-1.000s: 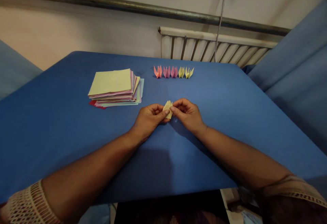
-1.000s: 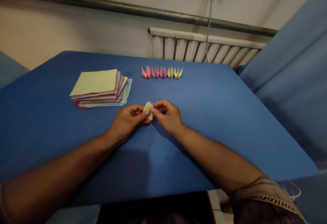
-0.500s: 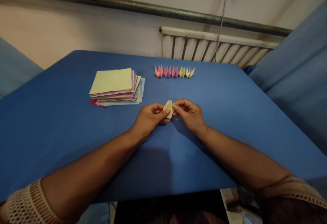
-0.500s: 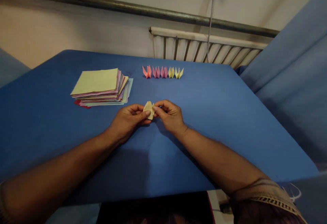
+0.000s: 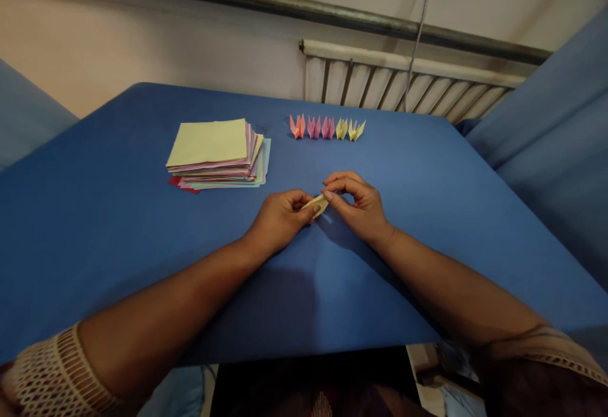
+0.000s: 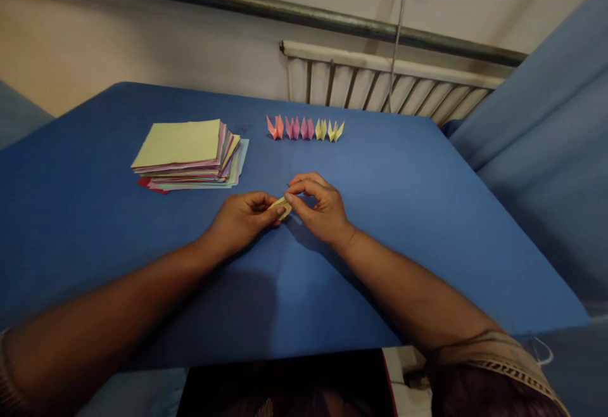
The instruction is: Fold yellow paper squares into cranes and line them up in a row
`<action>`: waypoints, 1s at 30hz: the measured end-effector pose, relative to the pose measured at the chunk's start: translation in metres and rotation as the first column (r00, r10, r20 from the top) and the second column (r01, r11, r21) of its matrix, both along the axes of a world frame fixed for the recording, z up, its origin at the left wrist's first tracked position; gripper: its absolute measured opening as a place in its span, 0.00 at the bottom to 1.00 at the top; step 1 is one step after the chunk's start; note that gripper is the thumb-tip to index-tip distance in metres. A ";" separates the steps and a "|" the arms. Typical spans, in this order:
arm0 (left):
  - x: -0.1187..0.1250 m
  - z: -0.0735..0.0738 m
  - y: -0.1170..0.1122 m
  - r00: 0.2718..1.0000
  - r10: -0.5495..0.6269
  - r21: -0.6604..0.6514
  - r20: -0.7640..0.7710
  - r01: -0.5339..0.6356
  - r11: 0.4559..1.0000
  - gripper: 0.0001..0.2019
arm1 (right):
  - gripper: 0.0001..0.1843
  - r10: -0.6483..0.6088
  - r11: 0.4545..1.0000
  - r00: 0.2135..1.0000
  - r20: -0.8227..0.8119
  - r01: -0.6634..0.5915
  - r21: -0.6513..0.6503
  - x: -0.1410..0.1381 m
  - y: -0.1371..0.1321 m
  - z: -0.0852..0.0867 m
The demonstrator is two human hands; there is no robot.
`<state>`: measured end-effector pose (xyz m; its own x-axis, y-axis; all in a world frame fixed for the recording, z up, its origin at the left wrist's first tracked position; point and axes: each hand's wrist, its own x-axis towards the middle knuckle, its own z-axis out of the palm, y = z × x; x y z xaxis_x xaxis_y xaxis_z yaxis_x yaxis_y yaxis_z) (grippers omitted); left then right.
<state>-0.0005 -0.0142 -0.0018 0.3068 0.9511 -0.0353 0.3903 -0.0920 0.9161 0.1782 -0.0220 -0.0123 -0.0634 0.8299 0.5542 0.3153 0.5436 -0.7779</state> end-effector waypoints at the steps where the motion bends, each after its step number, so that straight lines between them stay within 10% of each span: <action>1: 0.000 0.000 -0.001 0.999 -0.018 0.017 -0.029 0.019 1.000 0.12 | 0.03 -0.001 1.000 1.000 0.022 0.000 0.012 0.001 0.000 0.001; 14: 0.000 -0.003 -0.002 0.982 -0.120 0.074 -0.148 0.132 0.989 0.12 | 0.06 0.048 0.998 0.997 0.056 -0.051 0.044 -0.001 0.001 -0.001; 30: 0.004 -0.001 -0.005 0.987 -0.043 -0.273 0.157 0.085 0.958 0.14 | 0.06 0.202 0.970 0.978 -0.042 -0.206 -0.129 -0.001 0.001 -0.004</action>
<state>0.0035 -0.0194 -0.0027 0.3883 0.8882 -0.2456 0.2507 0.1546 0.9556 0.1772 -0.0215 -0.0168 -0.2248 0.8669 0.4448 0.1852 0.4862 -0.8540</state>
